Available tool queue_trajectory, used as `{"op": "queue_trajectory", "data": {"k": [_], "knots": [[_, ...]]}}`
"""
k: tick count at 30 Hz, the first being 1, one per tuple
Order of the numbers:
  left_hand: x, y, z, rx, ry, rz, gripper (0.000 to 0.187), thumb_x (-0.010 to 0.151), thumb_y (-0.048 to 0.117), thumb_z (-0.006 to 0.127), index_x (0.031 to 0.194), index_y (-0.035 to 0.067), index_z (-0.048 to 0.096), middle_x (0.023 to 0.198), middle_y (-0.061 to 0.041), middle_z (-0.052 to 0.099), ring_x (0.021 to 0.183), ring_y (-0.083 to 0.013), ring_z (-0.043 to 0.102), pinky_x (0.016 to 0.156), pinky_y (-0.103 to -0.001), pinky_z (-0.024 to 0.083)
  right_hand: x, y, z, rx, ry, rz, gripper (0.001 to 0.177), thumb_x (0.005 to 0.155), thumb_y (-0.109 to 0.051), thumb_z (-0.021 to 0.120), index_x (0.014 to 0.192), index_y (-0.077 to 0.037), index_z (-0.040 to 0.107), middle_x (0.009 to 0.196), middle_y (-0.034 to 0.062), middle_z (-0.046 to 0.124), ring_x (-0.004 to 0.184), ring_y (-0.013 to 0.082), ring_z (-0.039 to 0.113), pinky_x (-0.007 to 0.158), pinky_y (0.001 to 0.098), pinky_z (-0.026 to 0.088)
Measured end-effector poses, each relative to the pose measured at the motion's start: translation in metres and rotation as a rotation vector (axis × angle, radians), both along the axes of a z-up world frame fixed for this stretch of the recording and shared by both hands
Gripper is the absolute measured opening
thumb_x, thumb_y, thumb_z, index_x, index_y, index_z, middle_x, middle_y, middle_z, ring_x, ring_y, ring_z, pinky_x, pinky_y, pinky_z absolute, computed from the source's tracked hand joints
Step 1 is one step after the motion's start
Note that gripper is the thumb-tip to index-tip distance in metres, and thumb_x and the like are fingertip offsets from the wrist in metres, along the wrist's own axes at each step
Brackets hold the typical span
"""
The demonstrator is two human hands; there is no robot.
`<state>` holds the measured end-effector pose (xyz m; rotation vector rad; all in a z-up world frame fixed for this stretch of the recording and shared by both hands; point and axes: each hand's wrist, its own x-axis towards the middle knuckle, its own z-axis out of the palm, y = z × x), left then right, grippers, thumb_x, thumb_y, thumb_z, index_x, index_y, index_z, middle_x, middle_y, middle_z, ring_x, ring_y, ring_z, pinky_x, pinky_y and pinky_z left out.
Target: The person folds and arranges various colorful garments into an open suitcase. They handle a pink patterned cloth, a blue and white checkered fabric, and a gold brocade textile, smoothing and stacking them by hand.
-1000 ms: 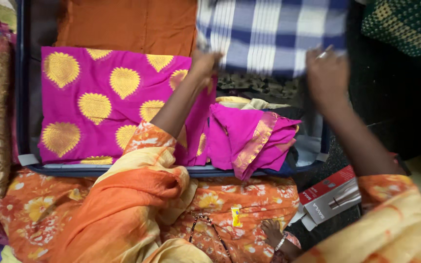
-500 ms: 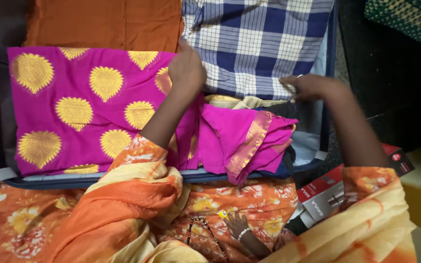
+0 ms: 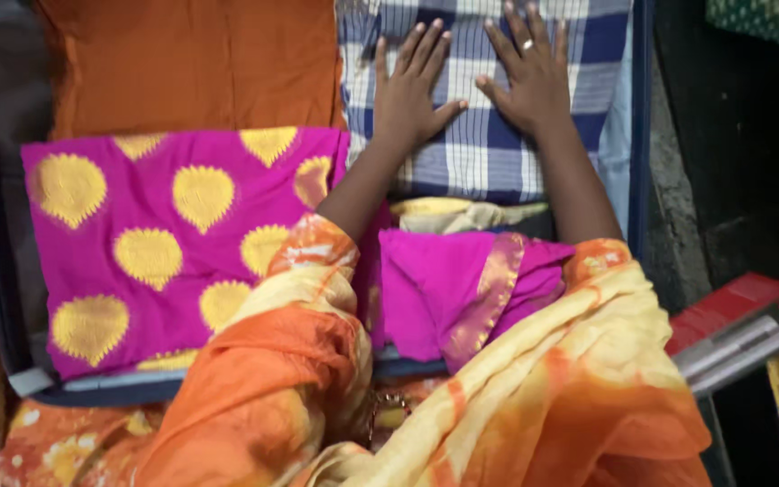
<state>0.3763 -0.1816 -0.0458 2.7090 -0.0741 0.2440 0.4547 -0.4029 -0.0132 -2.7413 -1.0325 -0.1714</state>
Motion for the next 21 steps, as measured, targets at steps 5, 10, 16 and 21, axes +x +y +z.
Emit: {"op": "queue_trajectory", "data": {"k": [5, 10, 16, 21], "knots": [[0.003, 0.011, 0.009, 0.018, -0.003, 0.105, 0.097, 0.091, 0.078, 0.058, 0.163, 0.02, 0.028, 0.171, -0.001, 0.022, 0.159, -0.019, 0.014, 0.12, -0.076, 0.002, 0.025, -0.013, -0.009, 0.018, -0.068, -0.197, 0.068, 0.111, -0.054, 0.057, 0.163, -0.014, 0.041, 0.167, 0.021, 0.037, 0.155, 0.0404, 0.025, 0.124, 0.0625, 0.009], [0.006, 0.01, 0.002, 0.008, 0.051, 0.114, 0.101, 0.093, 0.08, 0.054, 0.165, 0.017, 0.022, 0.172, -0.001, 0.021, 0.16, -0.0183, 0.013, 0.122, -0.076, 0.002, 0.039, -0.044, -0.011, 0.022, -0.049, -0.285, 0.067, 0.119, -0.052, 0.053, 0.165, -0.005, 0.039, 0.164, 0.0247, 0.041, 0.156, 0.0395, 0.029, 0.13, 0.0591, 0.01], [0.005, 0.006, 0.007, 0.083, 0.217, 0.074, 0.115, 0.092, 0.083, 0.054, 0.167, 0.007, 0.011, 0.175, -0.004, 0.007, 0.161, -0.0202, 0.002, 0.123, -0.077, 0.006, 0.043, -0.033, -0.014, -0.087, 0.267, -0.416, 0.11, 0.099, -0.077, 0.052, 0.166, 0.0, 0.011, 0.17, 0.0327, 0.014, 0.159, 0.0451, 0.002, 0.127, 0.0639, -0.002], [-0.01, -0.003, 0.008, 0.172, 0.508, 0.03, 0.152, 0.065, 0.084, 0.076, 0.164, 0.001, -0.003, 0.173, -0.013, -0.011, 0.161, -0.0289, -0.009, 0.123, -0.071, 0.014, -0.019, -0.001, -0.013, -0.436, 0.55, -0.359, 0.161, 0.058, -0.091, 0.068, 0.164, -0.012, -0.024, 0.165, 0.0271, -0.034, 0.151, 0.05, -0.031, 0.116, 0.0823, -0.005]]}}
